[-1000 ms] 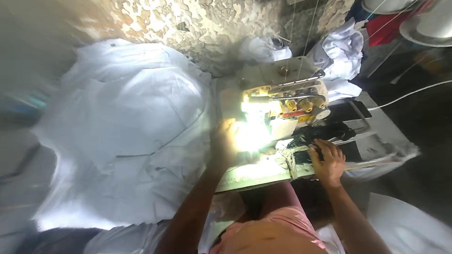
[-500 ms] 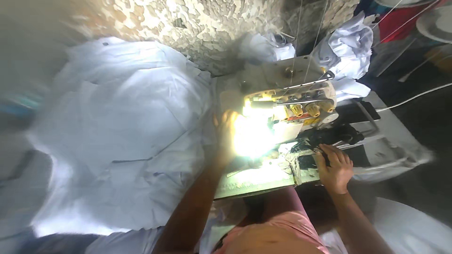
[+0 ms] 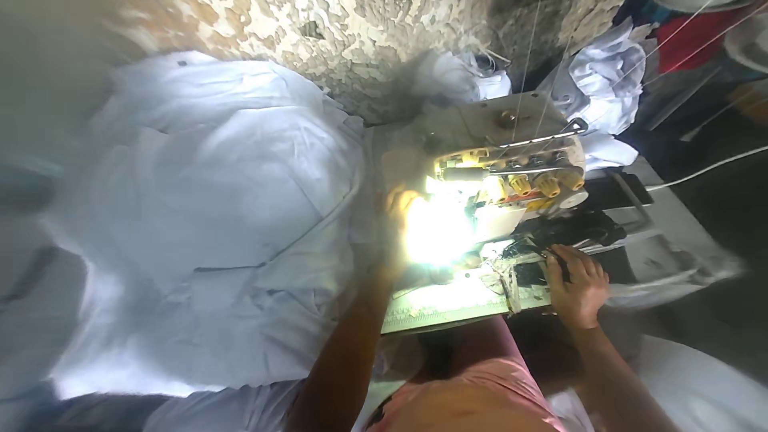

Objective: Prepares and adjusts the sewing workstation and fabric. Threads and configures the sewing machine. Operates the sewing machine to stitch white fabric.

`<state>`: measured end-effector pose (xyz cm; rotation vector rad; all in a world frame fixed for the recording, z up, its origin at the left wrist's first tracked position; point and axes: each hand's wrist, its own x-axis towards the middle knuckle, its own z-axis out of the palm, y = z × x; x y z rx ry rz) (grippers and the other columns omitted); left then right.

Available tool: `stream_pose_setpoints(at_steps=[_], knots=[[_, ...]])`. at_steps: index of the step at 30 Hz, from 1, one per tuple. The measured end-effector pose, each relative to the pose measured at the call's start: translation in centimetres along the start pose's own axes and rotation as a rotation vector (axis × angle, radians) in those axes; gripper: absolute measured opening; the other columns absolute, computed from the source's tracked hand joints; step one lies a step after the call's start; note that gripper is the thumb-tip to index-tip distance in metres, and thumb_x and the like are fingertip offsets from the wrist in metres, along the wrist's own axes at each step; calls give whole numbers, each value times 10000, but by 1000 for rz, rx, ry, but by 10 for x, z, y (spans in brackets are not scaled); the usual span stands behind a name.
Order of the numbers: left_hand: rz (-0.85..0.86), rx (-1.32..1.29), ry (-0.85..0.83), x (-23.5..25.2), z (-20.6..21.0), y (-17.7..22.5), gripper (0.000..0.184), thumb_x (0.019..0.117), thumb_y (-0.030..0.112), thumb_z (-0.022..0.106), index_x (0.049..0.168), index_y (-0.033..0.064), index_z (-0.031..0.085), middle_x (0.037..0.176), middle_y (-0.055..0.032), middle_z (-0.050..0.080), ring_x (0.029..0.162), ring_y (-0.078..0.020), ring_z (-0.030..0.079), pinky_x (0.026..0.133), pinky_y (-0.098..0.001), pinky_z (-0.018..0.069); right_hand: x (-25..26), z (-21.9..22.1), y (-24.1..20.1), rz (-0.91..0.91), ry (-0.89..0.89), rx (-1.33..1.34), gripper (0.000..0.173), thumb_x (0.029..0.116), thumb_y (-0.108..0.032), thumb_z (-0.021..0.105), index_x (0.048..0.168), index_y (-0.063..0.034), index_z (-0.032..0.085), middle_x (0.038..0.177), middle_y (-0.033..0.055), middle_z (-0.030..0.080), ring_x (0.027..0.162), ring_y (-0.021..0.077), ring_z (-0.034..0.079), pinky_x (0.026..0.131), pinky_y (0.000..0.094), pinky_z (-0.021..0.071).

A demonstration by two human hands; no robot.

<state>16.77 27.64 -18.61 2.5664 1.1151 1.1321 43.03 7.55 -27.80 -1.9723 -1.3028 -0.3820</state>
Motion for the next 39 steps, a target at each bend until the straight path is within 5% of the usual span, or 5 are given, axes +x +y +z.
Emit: stream_pose_setpoints(at_steps=[16, 21, 29, 33, 39], knots=[[-47, 38, -55, 4, -9, 10, 115, 936, 82, 652, 986, 22, 736, 1110, -174, 721, 1136, -367, 657, 986, -583, 451, 8, -14, -13, 20, -35, 24, 431, 1009, -324, 572, 1282, -7, 676, 1332, 251, 637, 1291, 533, 528, 1055, 703, 351], [-211, -43, -24, -10, -24, 16, 258, 994, 58, 602, 1233, 3, 684, 1202, -194, 699, 1153, -371, 646, 1033, -518, 462, 8, -19, -57, -86, -32, 151, 318, 1003, -188, 591, 1198, 37, 705, 1215, 230, 695, 1140, 445, 643, 971, 577, 494], [-81, -92, 31, -66, -38, 46, 236, 964, 107, 589, 1110, -14, 729, 1382, -208, 622, 1382, -411, 495, 1136, -537, 378, 19, 9, -118, -63, -201, 493, 235, 983, -103, 590, 1127, 13, 735, 1125, 164, 710, 1042, 266, 683, 906, 412, 564], [-179, -122, 32, -71, -29, 42, 323, 1000, 135, 562, 1243, -55, 658, 1476, -237, 537, 1450, -446, 401, 1200, -536, 306, 11, 26, -146, 160, -402, 764, 259, 1028, -91, 547, 1223, 28, 668, 1217, 157, 661, 1088, 178, 647, 951, 351, 534], [-163, -82, 13, -44, -19, 39, 349, 1008, 95, 549, 1309, -53, 644, 1454, -229, 568, 1425, -441, 449, 1191, -587, 299, -12, 49, -151, 243, -333, 898, 323, 960, -38, 565, 1233, 116, 645, 1282, 226, 637, 1176, 150, 633, 1004, 262, 513]])
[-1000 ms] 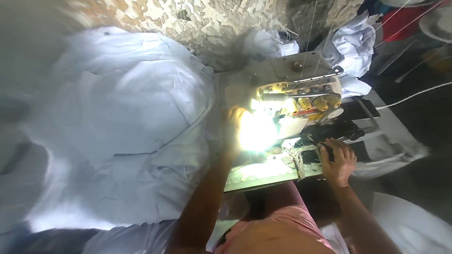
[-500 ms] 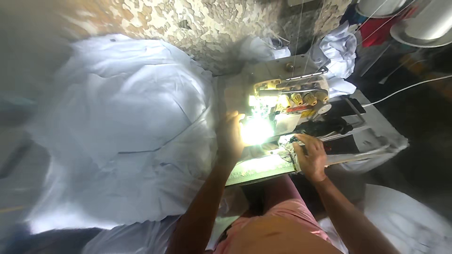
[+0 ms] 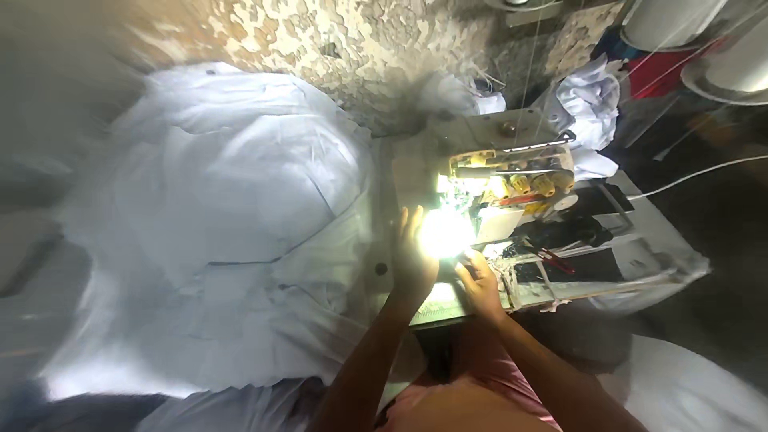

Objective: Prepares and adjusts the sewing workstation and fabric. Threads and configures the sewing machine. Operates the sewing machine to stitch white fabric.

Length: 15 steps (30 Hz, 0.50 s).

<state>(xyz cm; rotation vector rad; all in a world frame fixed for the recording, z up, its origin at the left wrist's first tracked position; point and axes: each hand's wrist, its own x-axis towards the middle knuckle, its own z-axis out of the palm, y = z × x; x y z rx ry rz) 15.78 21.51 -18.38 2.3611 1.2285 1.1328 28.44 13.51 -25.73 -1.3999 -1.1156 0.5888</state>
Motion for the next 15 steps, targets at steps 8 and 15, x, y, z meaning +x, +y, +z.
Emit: stream_pose_setpoints(at_steps=[8, 15], knots=[[-81, -22, -228, 52, -2, -20, 244, 1006, 155, 629, 1214, 72, 726, 1362, -208, 632, 1387, -431, 490, 1153, -688, 272, -1, -1, 1, -34, 8, -53, 286, 939, -5, 550, 1160, 127, 674, 1204, 223, 670, 1133, 130, 647, 991, 227, 508], [1, 80, -208, 33, 6, -16, 346, 985, 75, 600, 1327, 28, 626, 1475, -218, 536, 1456, -415, 409, 1181, -620, 312, 0, -1, -1, 1, -11, -63, 288, 925, 1, 530, 1142, 121, 677, 1149, 196, 690, 1074, 88, 658, 961, 192, 509]])
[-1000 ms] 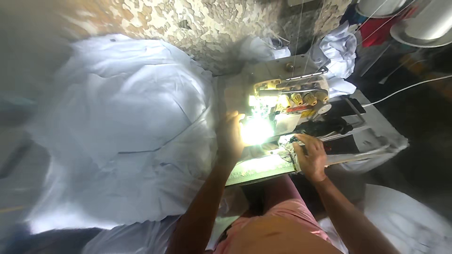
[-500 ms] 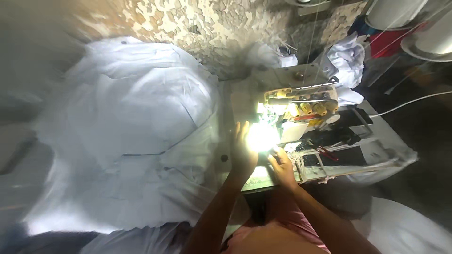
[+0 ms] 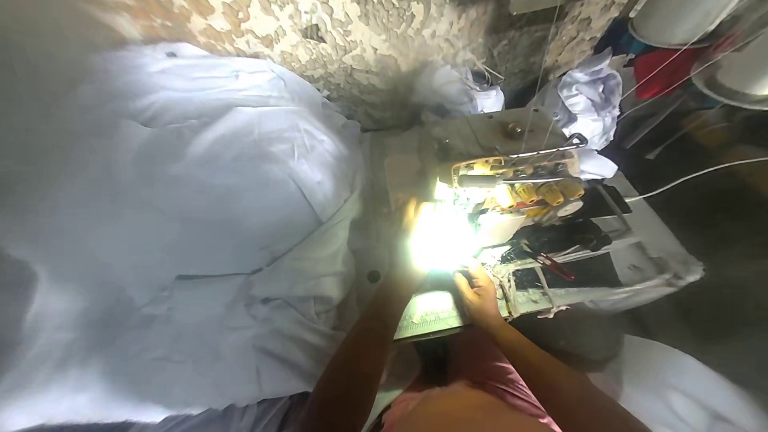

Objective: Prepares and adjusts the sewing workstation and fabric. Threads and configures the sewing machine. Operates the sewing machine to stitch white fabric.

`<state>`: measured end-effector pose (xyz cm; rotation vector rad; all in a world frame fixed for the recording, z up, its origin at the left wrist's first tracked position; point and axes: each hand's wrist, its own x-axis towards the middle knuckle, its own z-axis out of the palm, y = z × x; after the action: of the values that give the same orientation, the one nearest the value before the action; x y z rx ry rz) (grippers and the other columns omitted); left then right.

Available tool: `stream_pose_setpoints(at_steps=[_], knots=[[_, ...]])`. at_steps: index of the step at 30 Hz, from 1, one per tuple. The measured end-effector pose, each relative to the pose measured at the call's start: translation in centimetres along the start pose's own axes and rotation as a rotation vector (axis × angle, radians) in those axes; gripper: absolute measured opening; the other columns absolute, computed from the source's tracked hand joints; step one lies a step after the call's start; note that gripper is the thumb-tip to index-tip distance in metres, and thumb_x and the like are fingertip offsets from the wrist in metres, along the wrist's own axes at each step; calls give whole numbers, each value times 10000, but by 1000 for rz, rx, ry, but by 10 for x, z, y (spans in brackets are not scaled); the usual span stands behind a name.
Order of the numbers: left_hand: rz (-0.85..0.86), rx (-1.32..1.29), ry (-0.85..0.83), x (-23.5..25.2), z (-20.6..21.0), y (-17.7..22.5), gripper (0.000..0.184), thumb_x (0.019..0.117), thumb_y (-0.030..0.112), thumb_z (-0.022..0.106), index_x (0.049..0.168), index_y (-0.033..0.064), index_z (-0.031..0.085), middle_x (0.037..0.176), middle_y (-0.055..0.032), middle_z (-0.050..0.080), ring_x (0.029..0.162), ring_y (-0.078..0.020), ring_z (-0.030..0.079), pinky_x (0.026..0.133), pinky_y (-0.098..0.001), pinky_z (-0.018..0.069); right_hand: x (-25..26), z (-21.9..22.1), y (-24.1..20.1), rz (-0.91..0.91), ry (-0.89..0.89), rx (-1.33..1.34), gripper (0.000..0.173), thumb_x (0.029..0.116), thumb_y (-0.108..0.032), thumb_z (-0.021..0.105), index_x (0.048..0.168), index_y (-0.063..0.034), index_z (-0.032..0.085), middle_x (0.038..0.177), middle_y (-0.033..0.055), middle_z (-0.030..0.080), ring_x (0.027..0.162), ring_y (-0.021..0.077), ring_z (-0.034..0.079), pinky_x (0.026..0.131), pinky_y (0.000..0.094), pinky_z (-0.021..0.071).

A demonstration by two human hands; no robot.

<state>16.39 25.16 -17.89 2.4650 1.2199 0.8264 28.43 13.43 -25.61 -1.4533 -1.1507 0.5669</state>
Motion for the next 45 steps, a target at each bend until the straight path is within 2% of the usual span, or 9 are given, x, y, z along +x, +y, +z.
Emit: stream_pose_setpoints(at_steps=[2, 7, 14, 21, 27, 34, 38, 42, 45], knots=[[6, 34, 6, 1, 5, -2, 333, 994, 89, 583, 1316, 18, 632, 1469, -211, 546, 1459, -416, 405, 1187, -623, 297, 0, 0, -1, 1, -4, -15, 287, 923, 3, 520, 1130, 119, 681, 1130, 194, 698, 1058, 86, 663, 950, 190, 511], [-10, 29, 65, 14, 12, -8, 212, 969, 86, 616, 1156, 68, 715, 1317, -163, 670, 1373, -400, 522, 1139, -619, 364, 0, 0, -1, -11, -3, -76, 280, 911, 2, 517, 1092, 115, 698, 1111, 195, 711, 1050, 103, 674, 939, 197, 516], [49, 7, 47, 17, 9, -12, 201, 969, 74, 620, 1148, 52, 708, 1278, -174, 681, 1346, -407, 541, 1133, -614, 374, 1, -1, 1, 17, -40, -100, 315, 910, -12, 520, 1144, 102, 698, 1158, 208, 710, 1112, 172, 675, 980, 273, 521], [75, 10, -17, 19, 2, -20, 179, 997, 76, 596, 1133, 12, 693, 1286, -188, 673, 1352, -408, 535, 1131, -620, 367, 0, -1, 1, 22, -61, -66, 328, 937, -14, 533, 1213, 85, 680, 1192, 196, 698, 1103, 146, 671, 970, 258, 523], [163, -36, -20, 22, -12, -30, 170, 999, 107, 600, 1116, 20, 689, 1226, -190, 694, 1273, -410, 593, 1097, -614, 403, -1, -1, 2, -5, -7, 23, 314, 947, 5, 528, 1216, 72, 676, 1240, 160, 676, 1145, 89, 644, 981, 210, 515], [157, -86, -90, 24, -25, -42, 239, 1034, 150, 550, 1170, 10, 688, 1339, -186, 657, 1358, -404, 537, 1148, -609, 359, -3, 3, 4, -4, 5, 85, 390, 959, -4, 541, 1338, 65, 600, 1324, 171, 635, 1138, 113, 659, 972, 249, 550], [85, -55, -188, 31, -37, -29, 239, 1054, 162, 547, 1183, 44, 709, 1334, -180, 663, 1370, -405, 526, 1146, -632, 341, -2, 4, 4, 20, 25, 95, 401, 950, -10, 549, 1335, 98, 576, 1282, 188, 645, 1103, 114, 671, 968, 238, 548], [143, -23, -186, 38, -41, -13, 150, 981, 105, 644, 1075, 43, 743, 1311, -171, 675, 1351, -401, 542, 1145, -644, 328, -4, 3, 2, 39, 34, 77, 388, 952, -9, 556, 1321, 109, 577, 1264, 188, 650, 1098, 103, 672, 966, 230, 547], [194, 77, -228, 43, -35, -9, 174, 948, 135, 700, 1097, 56, 744, 1304, -169, 668, 1380, -406, 502, 1154, -672, 268, -4, 3, 1, 35, 40, 59, 384, 950, -11, 561, 1310, 123, 576, 1252, 191, 658, 1092, 100, 677, 963, 230, 550]])
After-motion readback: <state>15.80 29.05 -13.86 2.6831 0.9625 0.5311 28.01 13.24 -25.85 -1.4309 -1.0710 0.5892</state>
